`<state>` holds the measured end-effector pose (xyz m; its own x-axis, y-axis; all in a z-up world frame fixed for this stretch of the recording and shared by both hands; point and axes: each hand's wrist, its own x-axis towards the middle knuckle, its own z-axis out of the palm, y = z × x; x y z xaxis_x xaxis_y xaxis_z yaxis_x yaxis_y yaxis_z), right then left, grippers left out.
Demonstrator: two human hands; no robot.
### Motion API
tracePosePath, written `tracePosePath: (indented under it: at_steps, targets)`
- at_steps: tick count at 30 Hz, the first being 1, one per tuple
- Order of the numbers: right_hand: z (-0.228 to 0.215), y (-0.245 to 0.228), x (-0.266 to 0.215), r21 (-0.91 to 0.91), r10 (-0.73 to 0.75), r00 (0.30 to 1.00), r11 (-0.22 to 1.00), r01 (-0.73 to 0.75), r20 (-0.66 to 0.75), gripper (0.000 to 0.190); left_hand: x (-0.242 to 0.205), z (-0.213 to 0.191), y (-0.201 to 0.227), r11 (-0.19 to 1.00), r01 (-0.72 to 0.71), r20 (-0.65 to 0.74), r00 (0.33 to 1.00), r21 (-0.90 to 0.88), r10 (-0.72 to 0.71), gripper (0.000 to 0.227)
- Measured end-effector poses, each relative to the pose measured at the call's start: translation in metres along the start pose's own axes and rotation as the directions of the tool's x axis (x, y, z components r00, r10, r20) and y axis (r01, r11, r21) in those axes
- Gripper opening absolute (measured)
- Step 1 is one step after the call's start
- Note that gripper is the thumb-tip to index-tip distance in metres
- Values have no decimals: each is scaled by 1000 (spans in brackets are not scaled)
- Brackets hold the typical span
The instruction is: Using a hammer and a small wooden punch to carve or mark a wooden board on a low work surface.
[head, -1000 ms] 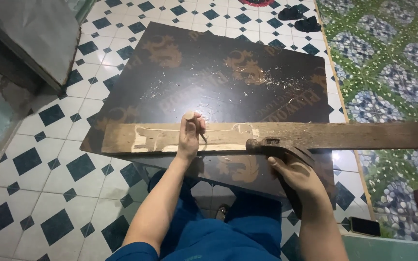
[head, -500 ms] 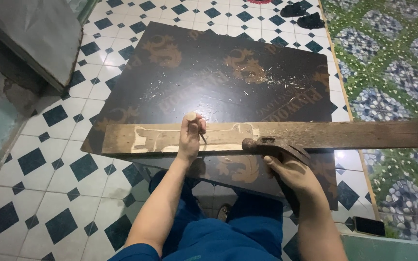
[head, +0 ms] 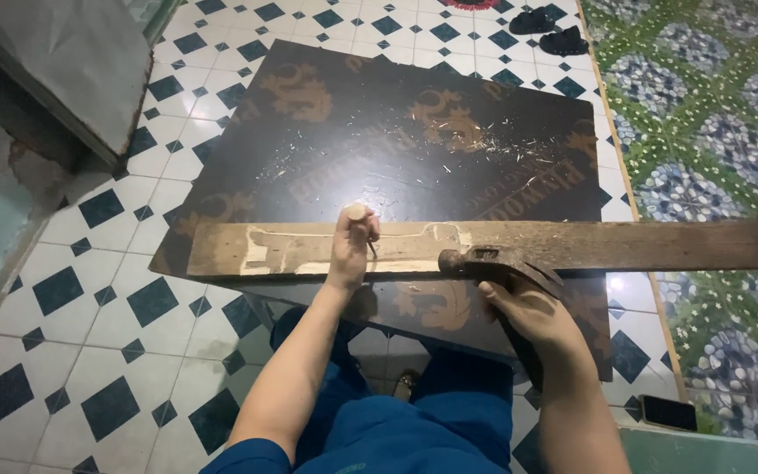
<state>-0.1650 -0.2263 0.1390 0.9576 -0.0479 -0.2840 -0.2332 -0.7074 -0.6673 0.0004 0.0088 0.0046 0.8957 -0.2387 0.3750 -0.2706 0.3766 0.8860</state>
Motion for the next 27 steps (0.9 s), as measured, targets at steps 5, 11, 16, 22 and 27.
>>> tracePosePath:
  at_steps: [5,11,16,22,27]
  targets:
    - [2,3,-1,30,32,999,999,-31,-18,73,2,8,-1,999,-14,55,998,-44,16,37]
    - [-7,-17,3,-43,-1,999,999,0,-37,69,11,6,-7,996,53,217,975,-70,-37,27]
    - [-24,-54,4,-115,-158,981,983,145,-114,54,15,3,-18,994,73,313,949,-84,-43,26]
    - [-30,-61,5,-193,-245,957,958,213,-158,51,15,-1,-12,984,70,293,956,-166,-19,20]
    - [-26,-74,0,-96,-188,969,980,174,-161,52,21,5,2,984,56,306,952,-167,-2,19]
